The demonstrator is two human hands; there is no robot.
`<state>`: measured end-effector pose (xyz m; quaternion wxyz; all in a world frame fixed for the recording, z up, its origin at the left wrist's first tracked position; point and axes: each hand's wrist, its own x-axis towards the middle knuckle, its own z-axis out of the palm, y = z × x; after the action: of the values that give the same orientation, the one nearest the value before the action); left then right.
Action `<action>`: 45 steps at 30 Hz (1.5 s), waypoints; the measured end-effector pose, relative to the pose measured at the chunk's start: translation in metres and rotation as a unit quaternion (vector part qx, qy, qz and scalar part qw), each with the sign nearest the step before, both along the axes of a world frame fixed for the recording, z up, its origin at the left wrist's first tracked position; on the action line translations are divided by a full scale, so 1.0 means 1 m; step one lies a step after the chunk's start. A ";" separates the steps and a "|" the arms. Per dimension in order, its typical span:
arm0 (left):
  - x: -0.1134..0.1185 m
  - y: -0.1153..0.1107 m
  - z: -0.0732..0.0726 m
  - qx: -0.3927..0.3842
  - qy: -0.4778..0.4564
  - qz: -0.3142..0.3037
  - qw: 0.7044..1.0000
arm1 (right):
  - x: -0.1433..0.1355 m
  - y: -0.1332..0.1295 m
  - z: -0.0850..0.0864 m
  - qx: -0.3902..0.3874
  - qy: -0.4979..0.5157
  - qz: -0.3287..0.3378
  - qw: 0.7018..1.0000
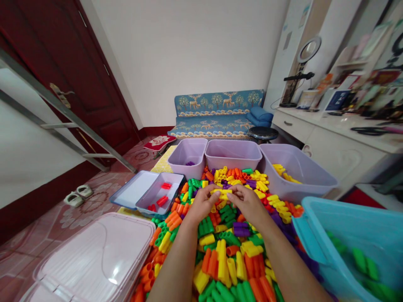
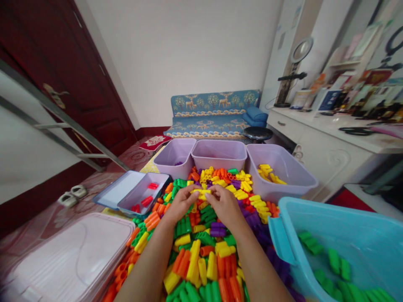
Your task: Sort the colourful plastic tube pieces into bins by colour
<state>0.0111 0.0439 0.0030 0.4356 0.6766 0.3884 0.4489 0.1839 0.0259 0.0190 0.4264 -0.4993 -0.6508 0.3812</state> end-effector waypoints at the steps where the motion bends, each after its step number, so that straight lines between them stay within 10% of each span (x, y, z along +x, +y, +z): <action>1: -0.001 0.000 0.000 0.001 0.009 0.012 1.000 | 0.001 0.000 0.001 -0.008 0.011 -0.002 1.000; 11: -0.006 0.005 0.001 0.135 0.085 0.186 0.970 | 0.008 0.006 0.003 0.021 0.129 -0.095 0.987; 21: -0.008 0.000 0.001 0.054 0.346 0.311 0.883 | 0.031 0.003 0.001 0.037 -0.384 -0.131 0.913; 28: -0.002 -0.005 0.008 0.034 0.416 0.243 0.876 | 0.017 -0.001 -0.006 0.012 -0.404 -0.058 0.913; 35: -0.004 0.001 -0.005 0.047 0.251 0.105 0.961 | 0.017 0.003 -0.014 0.010 -0.319 -0.019 0.947; 45: -0.005 -0.002 -0.005 0.029 0.076 -0.026 0.996 | 0.010 0.001 -0.018 0.071 -0.184 0.023 0.980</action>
<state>0.0061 0.0423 -0.0018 0.3960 0.7310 0.3897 0.3961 0.1939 0.0272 0.0012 0.3248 -0.5145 -0.7548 0.2452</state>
